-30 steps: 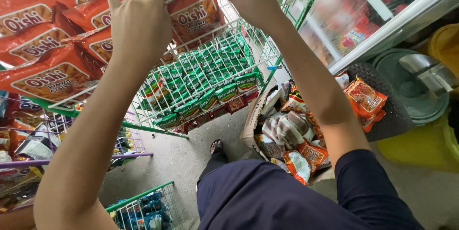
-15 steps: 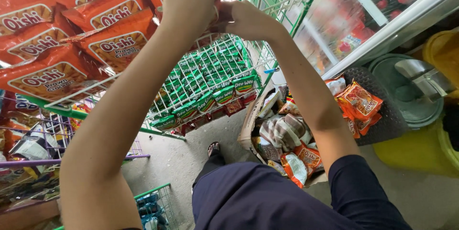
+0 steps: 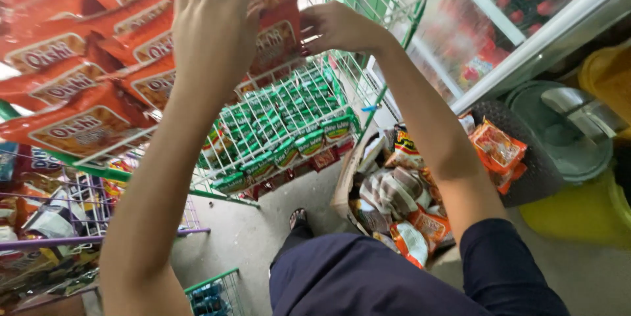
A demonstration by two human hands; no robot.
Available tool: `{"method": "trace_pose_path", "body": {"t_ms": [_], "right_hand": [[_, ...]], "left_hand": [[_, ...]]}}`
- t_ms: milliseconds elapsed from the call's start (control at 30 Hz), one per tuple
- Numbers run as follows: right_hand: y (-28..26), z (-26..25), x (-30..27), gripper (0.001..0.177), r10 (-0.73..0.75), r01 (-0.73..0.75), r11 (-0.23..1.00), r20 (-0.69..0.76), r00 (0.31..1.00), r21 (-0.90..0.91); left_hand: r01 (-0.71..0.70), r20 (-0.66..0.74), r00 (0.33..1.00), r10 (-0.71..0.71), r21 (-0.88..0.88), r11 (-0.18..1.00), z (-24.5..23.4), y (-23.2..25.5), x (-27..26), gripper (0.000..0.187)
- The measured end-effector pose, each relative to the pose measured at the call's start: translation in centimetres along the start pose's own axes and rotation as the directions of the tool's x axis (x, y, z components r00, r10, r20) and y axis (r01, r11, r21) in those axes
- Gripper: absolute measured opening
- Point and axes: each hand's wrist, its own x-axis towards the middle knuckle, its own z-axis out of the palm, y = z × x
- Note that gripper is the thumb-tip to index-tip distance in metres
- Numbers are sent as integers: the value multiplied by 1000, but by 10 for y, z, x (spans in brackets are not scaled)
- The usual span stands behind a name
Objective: Cleaning individual snack bags with a cloth and arranging them neatly on a display shelf.
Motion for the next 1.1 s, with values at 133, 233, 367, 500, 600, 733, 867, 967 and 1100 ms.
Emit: {"method": "trace_pose_path", "body": {"t_ms": [133, 233, 367, 500, 600, 733, 867, 967, 1100], "right_hand": [[39, -21, 16, 53, 178, 8, 927, -459, 871, 374], [47, -25, 39, 71, 467, 83, 706, -550, 692, 704], [34, 5, 66, 83, 540, 81, 574, -452, 710, 815], [31, 29, 77, 86, 579, 55, 363, -271, 769, 930], [34, 28, 83, 85, 683, -24, 375, -258, 683, 927], [46, 33, 92, 88, 657, -6, 315, -214, 723, 949], [51, 40, 98, 84, 632, 1, 278, -184, 752, 961], [58, 39, 94, 81, 622, 32, 249, -185, 761, 968], [65, 42, 92, 78, 614, 61, 226, -191, 766, 972]], "left_hand": [[-53, -100, 993, 66, 123, 991, -21, 10, -78, 25], [-187, 81, 982, 171, 269, 945, 3, 14, -135, 36], [-86, 147, 988, 46, 278, 957, 29, -3, -172, 44], [-37, 28, 999, 32, 231, 972, 16, -9, -169, 41], [18, 90, 995, -32, 151, 988, 23, -17, -171, 40], [-62, -26, 997, 66, 114, 992, 34, -26, -170, 27], [-106, -145, 983, 110, 32, 994, 46, -29, -172, 19], [-83, -182, 981, 73, -44, 996, 53, -31, -177, 21], [-56, -200, 979, 43, -58, 997, 48, -26, -169, 18]]}}
